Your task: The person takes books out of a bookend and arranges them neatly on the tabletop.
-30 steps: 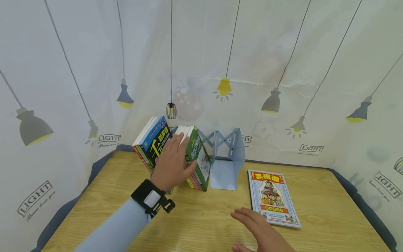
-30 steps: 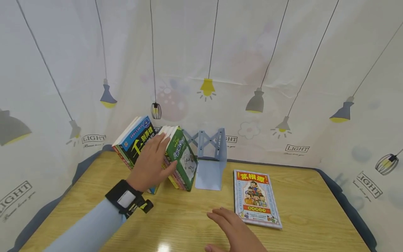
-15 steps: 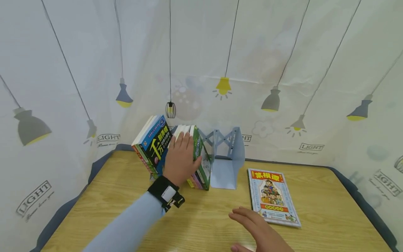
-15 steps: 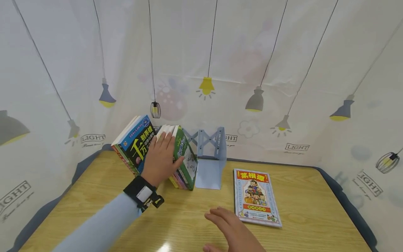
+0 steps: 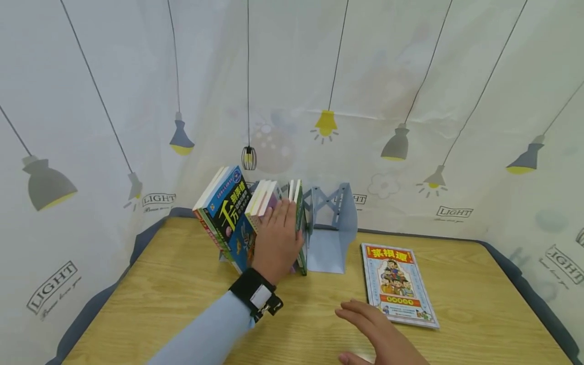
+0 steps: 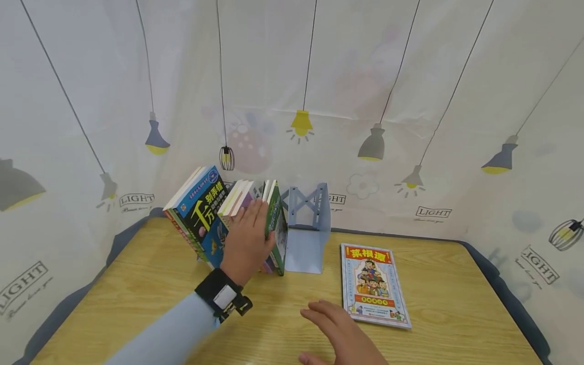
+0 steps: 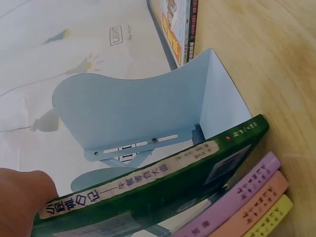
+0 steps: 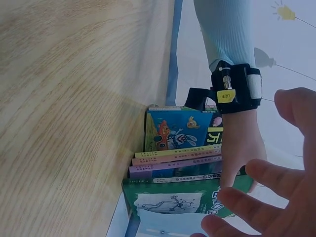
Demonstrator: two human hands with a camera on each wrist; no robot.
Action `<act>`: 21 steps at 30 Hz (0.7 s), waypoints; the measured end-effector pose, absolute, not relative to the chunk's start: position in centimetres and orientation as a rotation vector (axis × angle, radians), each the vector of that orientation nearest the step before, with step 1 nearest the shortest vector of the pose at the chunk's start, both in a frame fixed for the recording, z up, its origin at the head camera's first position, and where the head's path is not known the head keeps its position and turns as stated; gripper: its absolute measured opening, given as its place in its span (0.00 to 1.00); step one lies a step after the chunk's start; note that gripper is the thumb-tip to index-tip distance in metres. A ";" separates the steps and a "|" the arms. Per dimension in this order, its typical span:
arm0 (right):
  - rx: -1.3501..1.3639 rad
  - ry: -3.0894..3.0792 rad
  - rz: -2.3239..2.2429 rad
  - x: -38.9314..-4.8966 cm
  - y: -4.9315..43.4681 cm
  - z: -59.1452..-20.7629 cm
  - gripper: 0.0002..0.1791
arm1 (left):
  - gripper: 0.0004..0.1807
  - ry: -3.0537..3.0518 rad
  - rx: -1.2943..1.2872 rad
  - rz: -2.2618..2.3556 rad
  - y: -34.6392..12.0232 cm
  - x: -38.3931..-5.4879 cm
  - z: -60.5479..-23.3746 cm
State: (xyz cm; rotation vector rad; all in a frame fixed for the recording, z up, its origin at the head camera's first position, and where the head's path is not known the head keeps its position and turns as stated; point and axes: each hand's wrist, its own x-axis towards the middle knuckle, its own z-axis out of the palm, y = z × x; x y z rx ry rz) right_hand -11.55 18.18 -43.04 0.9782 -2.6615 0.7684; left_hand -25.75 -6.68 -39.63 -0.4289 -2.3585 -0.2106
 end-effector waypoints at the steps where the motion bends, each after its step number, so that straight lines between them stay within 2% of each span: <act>1: 0.976 -2.667 0.770 -11.6 18.2 -43.0 0.33 | 0.38 -2.345 -0.430 -0.218 -6.7 -25.7 -39.7; 21: 0.932 -2.680 0.772 -11.4 18.3 -42.7 0.32 | 0.40 -2.289 -0.506 -0.205 -5.6 -24.9 -40.5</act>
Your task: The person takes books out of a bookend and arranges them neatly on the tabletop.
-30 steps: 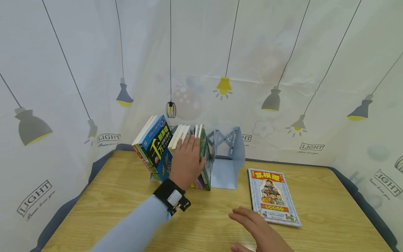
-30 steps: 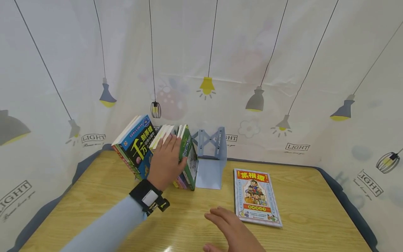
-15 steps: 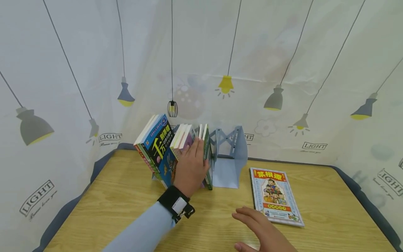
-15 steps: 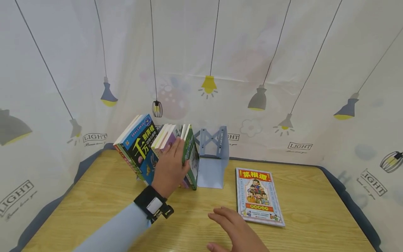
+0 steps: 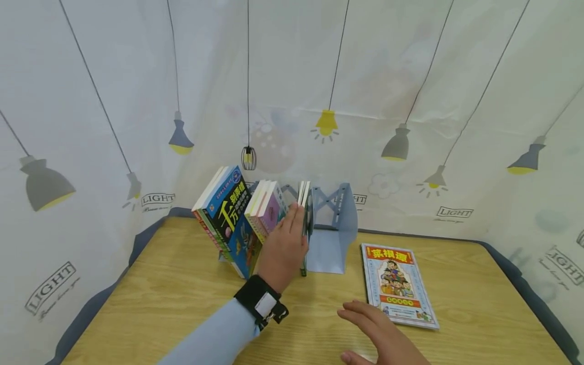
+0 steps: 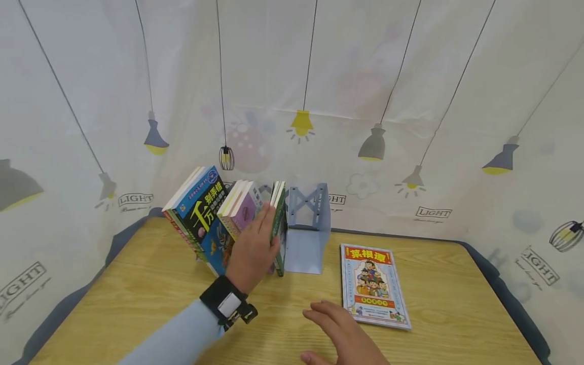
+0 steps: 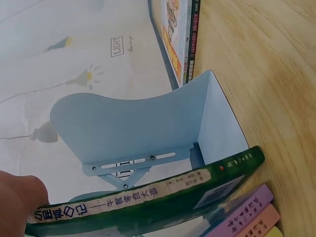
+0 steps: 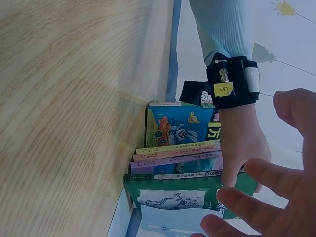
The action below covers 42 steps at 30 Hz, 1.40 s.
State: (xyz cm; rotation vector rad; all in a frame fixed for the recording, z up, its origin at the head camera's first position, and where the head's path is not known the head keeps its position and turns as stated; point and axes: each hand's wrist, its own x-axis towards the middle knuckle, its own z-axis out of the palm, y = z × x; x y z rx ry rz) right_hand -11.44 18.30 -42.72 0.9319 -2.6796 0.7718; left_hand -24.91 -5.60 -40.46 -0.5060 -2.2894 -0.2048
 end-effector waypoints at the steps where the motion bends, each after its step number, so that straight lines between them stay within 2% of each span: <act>1: 0.927 -2.678 0.769 -11.4 18.3 -42.7 0.32 | 0.40 -2.283 -0.504 -0.218 -5.5 -24.9 -40.5; 35: 0.937 -2.637 0.741 -11.3 19.3 -42.9 0.33 | 0.38 -2.270 -0.501 -0.639 -5.9 -24.4 -41.7; 42: 0.923 -2.721 0.774 -11.4 19.3 -42.9 0.30 | 0.38 -2.242 -0.494 -0.676 -6.6 -24.4 -42.4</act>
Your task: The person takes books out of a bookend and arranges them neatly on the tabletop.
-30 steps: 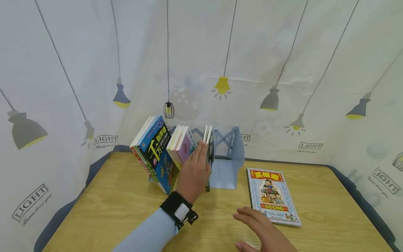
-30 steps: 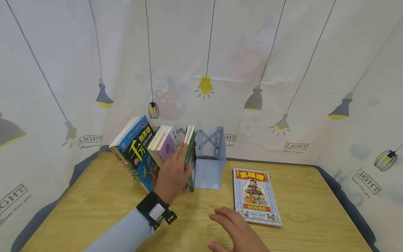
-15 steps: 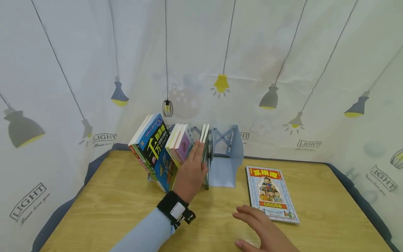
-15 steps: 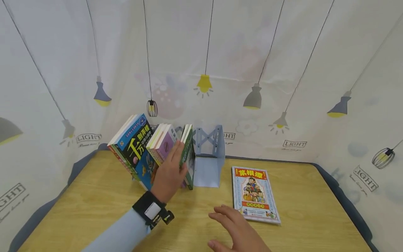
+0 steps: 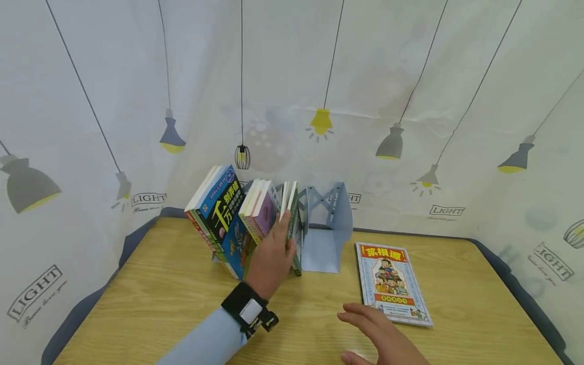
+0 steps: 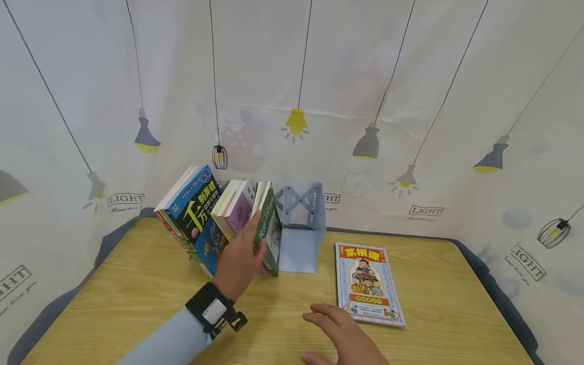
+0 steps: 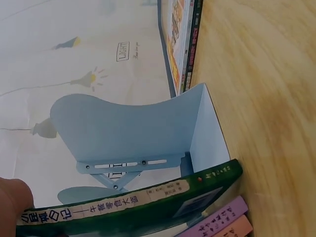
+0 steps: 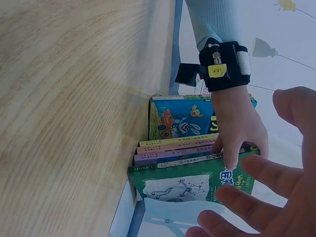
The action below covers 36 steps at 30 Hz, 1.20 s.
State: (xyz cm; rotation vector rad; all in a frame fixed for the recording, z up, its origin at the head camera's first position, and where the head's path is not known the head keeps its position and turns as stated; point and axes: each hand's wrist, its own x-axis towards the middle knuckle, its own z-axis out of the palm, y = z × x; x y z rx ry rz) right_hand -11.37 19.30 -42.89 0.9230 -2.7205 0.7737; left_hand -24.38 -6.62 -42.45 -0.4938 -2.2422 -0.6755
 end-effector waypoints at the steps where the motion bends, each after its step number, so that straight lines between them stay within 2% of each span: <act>1: 0.923 -2.717 0.779 -11.4 19.2 -42.9 0.29 | 0.38 -2.239 -0.504 -0.668 -6.7 -24.3 -42.5; 10: 0.887 -2.741 0.806 -11.7 19.0 -42.6 0.27 | 0.36 -2.236 -0.431 -0.907 -8.2 -23.2 -42.5; 22: 0.844 -2.801 0.867 -12.1 19.4 -42.7 0.24 | 0.31 -2.089 -0.552 -1.033 -10.6 -19.2 -39.8; 29: 0.661 -2.894 1.027 -12.2 19.7 -41.9 0.31 | 0.29 -2.142 -0.666 -1.206 -10.9 -16.3 -37.9; 33: 0.523 -2.945 1.189 -12.4 19.7 -41.4 0.37 | 0.27 -2.158 -0.770 -1.478 -11.1 -15.1 -37.1; 36: 0.441 -2.934 1.314 -12.6 19.6 -41.2 0.38 | 0.25 -2.147 -0.823 -1.655 -11.2 -14.4 -36.6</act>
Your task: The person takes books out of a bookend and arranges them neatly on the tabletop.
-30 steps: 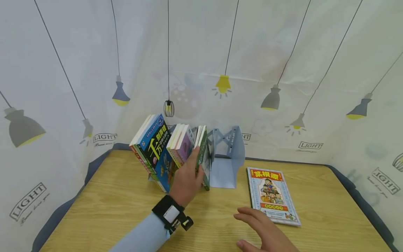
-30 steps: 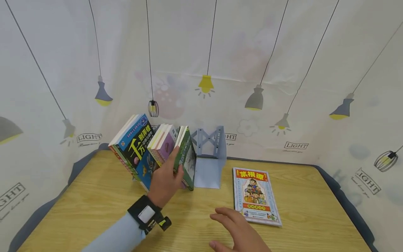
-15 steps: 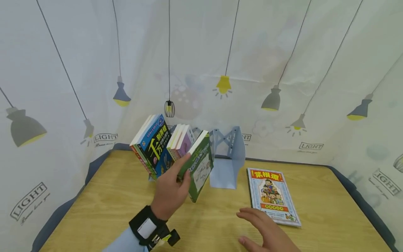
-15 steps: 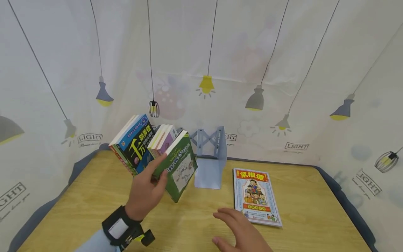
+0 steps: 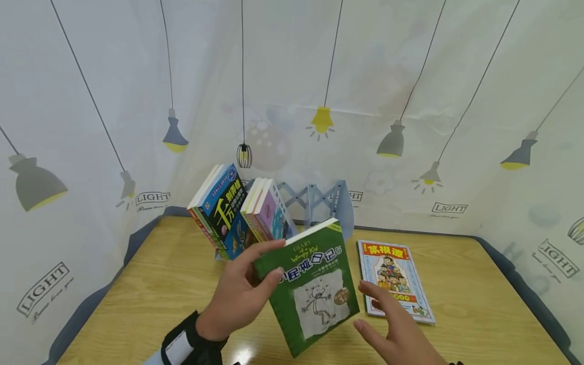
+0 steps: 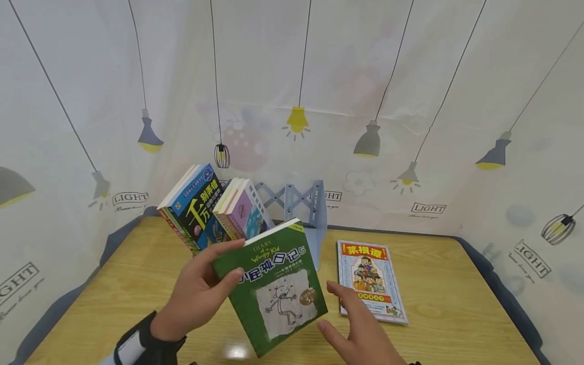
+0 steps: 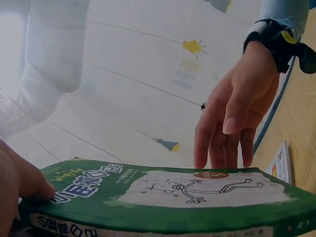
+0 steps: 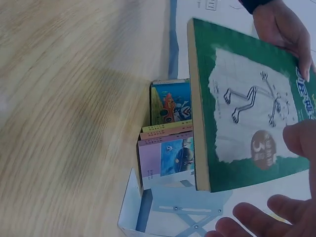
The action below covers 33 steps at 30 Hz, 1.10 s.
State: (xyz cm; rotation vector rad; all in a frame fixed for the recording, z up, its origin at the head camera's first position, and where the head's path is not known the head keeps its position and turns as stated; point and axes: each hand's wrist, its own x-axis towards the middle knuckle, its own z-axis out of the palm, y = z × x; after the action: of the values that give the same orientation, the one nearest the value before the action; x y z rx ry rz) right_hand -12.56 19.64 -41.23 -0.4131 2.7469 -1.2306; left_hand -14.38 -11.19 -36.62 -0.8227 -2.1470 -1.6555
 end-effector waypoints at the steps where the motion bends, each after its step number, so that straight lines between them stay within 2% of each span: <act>1: -0.407 2.724 -1.269 -12.6 19.7 -41.2 0.37 | 0.25 -2.158 -0.828 -1.677 -11.2 -14.2 -36.5; 4: -0.363 2.631 -1.369 -12.7 19.8 -41.2 0.36 | 0.24 -2.179 -0.845 -1.719 -11.1 -13.8 -36.2; 10: -0.506 2.461 -1.495 -12.7 20.3 -41.5 0.31 | 0.24 -2.186 -0.920 -1.811 -11.1 -13.3 -36.1; 15: -0.480 2.310 -1.608 -12.4 20.4 -41.6 0.27 | 0.24 -2.141 -0.975 -2.028 -11.1 -13.5 -36.3; 23: -0.544 2.268 -1.673 -11.7 20.8 -41.7 0.26 | 0.24 -2.145 -1.020 -2.034 -11.0 -13.9 -36.7; 33: -0.450 2.281 -1.675 -11.7 21.3 -42.3 0.28 | 0.28 -2.351 -0.892 -1.977 -10.6 -14.2 -37.5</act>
State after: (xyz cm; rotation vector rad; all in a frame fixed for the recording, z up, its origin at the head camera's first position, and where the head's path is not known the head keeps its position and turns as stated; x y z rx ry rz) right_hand -11.68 21.28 -42.27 -0.4497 2.2811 -1.6753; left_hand -14.23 -10.58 -37.47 -0.8924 -2.3507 -1.9771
